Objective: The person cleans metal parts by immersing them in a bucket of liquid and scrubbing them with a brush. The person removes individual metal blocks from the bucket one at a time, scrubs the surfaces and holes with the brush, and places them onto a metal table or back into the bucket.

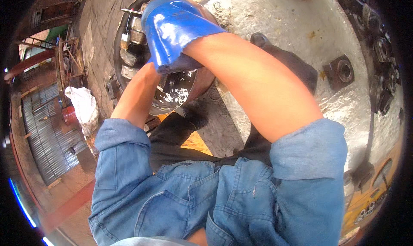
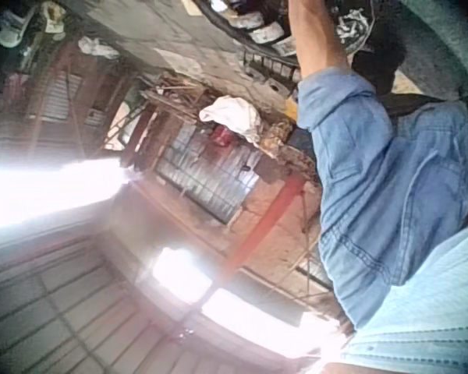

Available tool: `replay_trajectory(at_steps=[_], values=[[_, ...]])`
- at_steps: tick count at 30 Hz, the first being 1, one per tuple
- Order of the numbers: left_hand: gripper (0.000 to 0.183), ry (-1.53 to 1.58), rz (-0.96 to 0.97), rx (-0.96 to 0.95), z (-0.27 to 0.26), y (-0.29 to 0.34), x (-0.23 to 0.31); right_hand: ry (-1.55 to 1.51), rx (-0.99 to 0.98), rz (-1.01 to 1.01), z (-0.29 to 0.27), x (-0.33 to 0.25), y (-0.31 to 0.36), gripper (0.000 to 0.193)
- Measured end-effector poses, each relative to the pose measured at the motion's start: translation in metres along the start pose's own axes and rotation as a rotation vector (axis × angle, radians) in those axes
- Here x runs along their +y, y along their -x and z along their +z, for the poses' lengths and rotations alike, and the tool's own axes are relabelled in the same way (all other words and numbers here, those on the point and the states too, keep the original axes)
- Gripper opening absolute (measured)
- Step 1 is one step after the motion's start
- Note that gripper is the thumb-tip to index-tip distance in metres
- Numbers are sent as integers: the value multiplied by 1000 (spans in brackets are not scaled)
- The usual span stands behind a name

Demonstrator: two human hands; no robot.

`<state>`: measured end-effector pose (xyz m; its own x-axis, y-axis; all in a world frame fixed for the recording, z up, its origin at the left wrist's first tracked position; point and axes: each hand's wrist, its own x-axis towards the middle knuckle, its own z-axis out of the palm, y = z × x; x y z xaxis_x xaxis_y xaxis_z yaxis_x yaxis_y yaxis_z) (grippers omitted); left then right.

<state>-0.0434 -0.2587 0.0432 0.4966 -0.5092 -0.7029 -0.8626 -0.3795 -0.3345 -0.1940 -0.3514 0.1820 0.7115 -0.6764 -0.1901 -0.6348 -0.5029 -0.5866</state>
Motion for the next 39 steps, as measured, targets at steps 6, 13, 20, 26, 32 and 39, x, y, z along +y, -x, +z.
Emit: replay_trajectory(at_steps=[6,13,20,26,32,39], values=[[83,-64,9,-18,-8,20,0,-74,-1,-40,-11,12,11,33],[80,-4,45,122,-25,80,-6,-133,29,-114,-21,23,14,30],[97,252,129,622,46,130,-53,-341,104,-490,-7,36,36,31],[96,577,84,696,105,143,-90,-434,-181,-413,14,34,40,42],[98,737,61,923,170,149,-93,54,-379,-200,27,-29,66,49],[111,867,-52,905,177,153,-95,-10,-549,102,67,-40,75,42]])
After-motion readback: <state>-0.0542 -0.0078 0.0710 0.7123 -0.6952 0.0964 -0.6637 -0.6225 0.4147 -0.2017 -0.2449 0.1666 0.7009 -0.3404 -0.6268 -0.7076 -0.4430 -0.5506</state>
